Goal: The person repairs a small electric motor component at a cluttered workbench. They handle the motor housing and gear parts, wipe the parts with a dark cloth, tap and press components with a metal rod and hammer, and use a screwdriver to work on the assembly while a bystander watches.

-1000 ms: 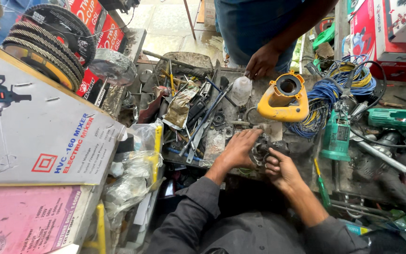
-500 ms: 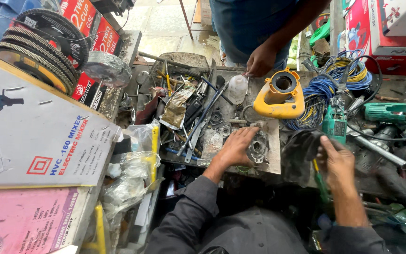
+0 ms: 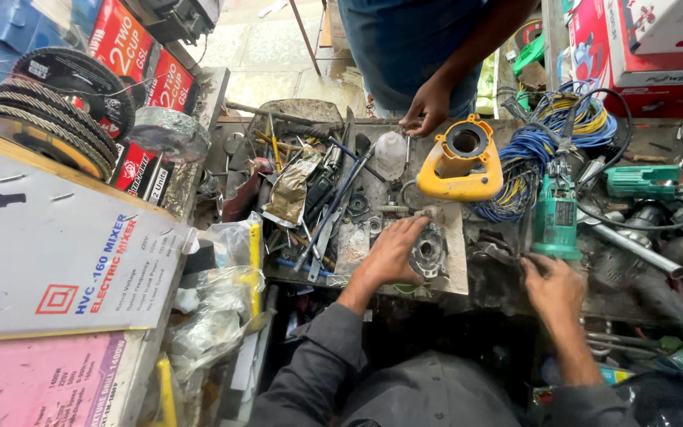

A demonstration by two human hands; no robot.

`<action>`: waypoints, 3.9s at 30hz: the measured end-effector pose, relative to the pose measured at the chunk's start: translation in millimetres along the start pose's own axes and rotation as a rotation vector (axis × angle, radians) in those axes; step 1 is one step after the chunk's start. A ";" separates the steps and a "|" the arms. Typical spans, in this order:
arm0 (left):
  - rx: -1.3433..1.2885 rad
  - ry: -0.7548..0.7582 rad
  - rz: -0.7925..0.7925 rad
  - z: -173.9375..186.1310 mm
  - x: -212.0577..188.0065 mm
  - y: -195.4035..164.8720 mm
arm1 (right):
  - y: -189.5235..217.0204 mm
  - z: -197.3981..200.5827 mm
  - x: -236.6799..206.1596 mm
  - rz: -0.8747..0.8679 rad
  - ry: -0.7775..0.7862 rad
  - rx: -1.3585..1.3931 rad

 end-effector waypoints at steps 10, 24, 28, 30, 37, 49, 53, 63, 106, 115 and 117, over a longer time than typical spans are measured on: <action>-0.149 -0.056 -0.028 6.8 -6.7 3.2 | -15.0 20.0 -40.1 -0.133 -0.105 0.045; -0.152 0.049 0.028 -1.8 -1.4 8.4 | -31.9 -1.9 -32.0 -0.074 0.284 -0.215; -0.140 0.062 0.030 -0.6 -0.7 9.4 | -61.6 9.0 -35.9 -0.238 0.418 0.212; -0.122 0.071 0.030 1.0 -0.7 8.0 | -84.8 19.6 -44.8 -0.246 0.447 0.535; 0.019 0.028 -0.037 14.6 -0.4 -8.2 | -136.3 52.0 -77.3 -0.367 0.663 1.310; 0.114 -0.013 -0.007 11.7 -0.8 -14.6 | -48.9 99.0 -89.0 -0.055 0.337 1.200; 0.087 -0.042 -0.029 17.5 -2.8 -14.9 | -5.8 58.7 -78.3 0.022 0.287 1.116; 0.032 -0.030 0.013 11.5 -1.3 -13.6 | -12.6 11.8 -50.2 -0.013 0.003 1.168; -0.075 0.003 -0.057 -4.6 4.8 4.5 | 112.1 4.8 -73.4 0.697 -0.095 0.482; -0.073 -0.004 -0.056 -2.4 3.8 3.5 | 73.7 -49.7 -70.3 -0.019 0.167 1.189; -0.078 0.004 -0.046 -1.7 3.3 2.8 | 63.4 -56.4 -70.0 -0.055 0.166 1.198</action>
Point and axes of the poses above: each hand's wrist, its own x-axis towards the middle knuckle, its own z-axis out of the back of the hand, y = z × x, the point moved 2 cm from there along x, towards the middle knuckle, and after that the axes turned 4 degrees about y, right-handed, at the moved point
